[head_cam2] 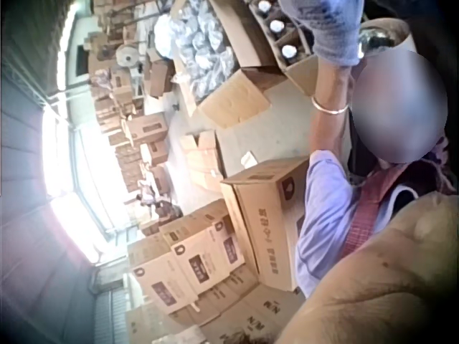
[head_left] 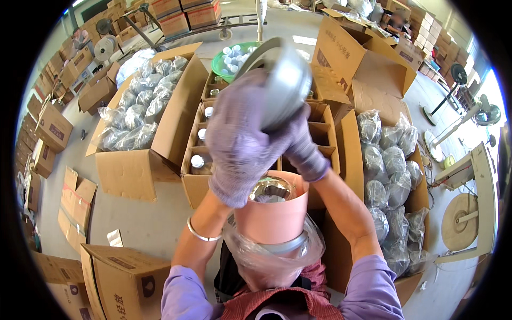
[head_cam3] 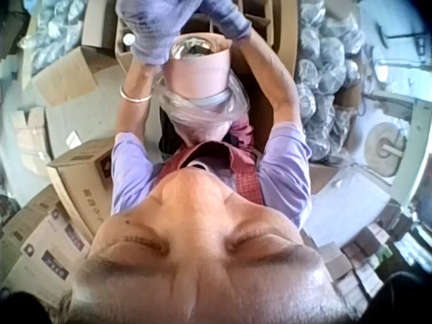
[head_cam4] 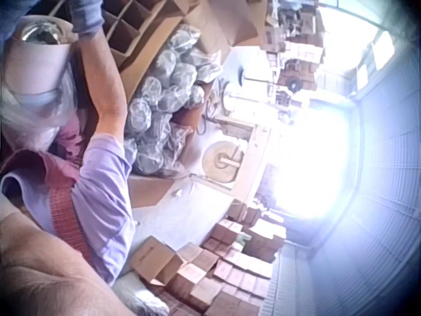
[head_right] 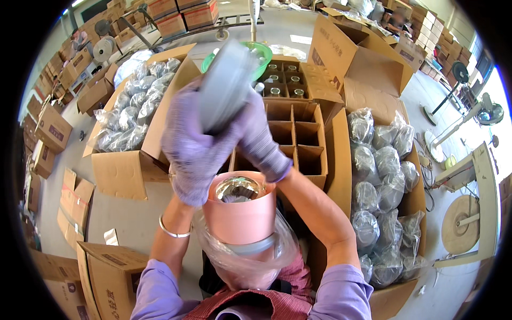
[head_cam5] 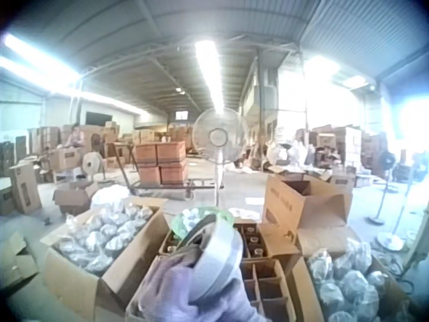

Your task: The person assembles cylindrical components by attaching metallic lids, places each assembly into a plastic bag, and then stacks the bagged items into a cardboard shipping box.

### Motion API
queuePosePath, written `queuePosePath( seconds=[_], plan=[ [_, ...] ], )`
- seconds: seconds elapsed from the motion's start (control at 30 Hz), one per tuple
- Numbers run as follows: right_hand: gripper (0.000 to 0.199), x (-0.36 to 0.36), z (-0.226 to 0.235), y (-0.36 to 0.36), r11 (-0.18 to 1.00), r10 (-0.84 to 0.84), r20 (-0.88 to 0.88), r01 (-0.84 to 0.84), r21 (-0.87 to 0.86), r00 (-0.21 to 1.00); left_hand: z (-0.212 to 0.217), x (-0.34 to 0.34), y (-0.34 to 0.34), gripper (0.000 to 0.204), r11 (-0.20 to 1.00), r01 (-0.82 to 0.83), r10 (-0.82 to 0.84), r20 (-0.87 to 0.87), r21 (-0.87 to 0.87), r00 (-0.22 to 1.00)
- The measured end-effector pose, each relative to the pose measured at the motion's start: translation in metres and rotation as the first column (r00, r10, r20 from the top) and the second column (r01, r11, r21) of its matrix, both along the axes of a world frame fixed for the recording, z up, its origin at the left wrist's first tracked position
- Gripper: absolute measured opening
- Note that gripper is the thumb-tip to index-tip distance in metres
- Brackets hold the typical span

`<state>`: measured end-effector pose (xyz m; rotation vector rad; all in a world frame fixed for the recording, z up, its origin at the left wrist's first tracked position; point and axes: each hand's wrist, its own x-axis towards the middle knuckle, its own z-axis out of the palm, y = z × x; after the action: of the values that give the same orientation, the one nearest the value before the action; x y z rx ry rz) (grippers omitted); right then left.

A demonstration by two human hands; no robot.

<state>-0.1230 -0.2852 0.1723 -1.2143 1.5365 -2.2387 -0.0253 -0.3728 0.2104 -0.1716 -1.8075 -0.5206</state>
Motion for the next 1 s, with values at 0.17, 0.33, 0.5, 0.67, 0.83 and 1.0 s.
queuePosePath(
  seconds=[0.17, 0.33, 0.5, 0.67, 0.83, 1.0],
  plan=[
    [0.048, -0.040, -0.056, 0.039, 0.857, 0.510, 0.009, -0.509, 0.077, 0.860, -0.010, -0.007, -0.036, 0.052, 0.702, 0.205, -0.308, -0.031, -0.682, 0.951],
    [0.040, -0.036, -0.045, 0.081, 0.749, 0.117, 0.368, -0.325, 0.577, 0.923, -0.034, 0.012, -0.055, 0.054, 0.867, 0.418, -0.339, 0.293, -0.272, 0.894],
    [0.075, 0.008, -0.083, 0.079, 0.945, 0.281, 0.497, -0.326, 0.003, 0.821, -0.064, 0.018, -0.063, 0.047, 0.746, 0.640, -0.648, 0.421, 0.183, 0.635],
    [0.079, 0.044, -0.072, 0.075, 0.944, 0.323, 0.423, -0.323, -0.075, 0.847, -0.079, 0.024, -0.060, 0.067, 0.690, 0.670, -0.723, 0.305, 0.274, 0.620],
    [0.065, 0.068, -0.068, 0.079, 0.991, 0.067, 0.382, -0.106, 0.082, 0.922, -0.110, 0.028, -0.051, 0.067, 0.560, 0.685, -0.803, 0.102, 0.466, 0.587],
    [0.069, 0.067, -0.084, 0.076, 0.977, 0.207, 0.414, -0.206, -0.047, 0.887, -0.102, 0.046, -0.041, 0.046, 0.580, 0.633, -0.787, 0.149, 0.514, 0.599]
  ],
)
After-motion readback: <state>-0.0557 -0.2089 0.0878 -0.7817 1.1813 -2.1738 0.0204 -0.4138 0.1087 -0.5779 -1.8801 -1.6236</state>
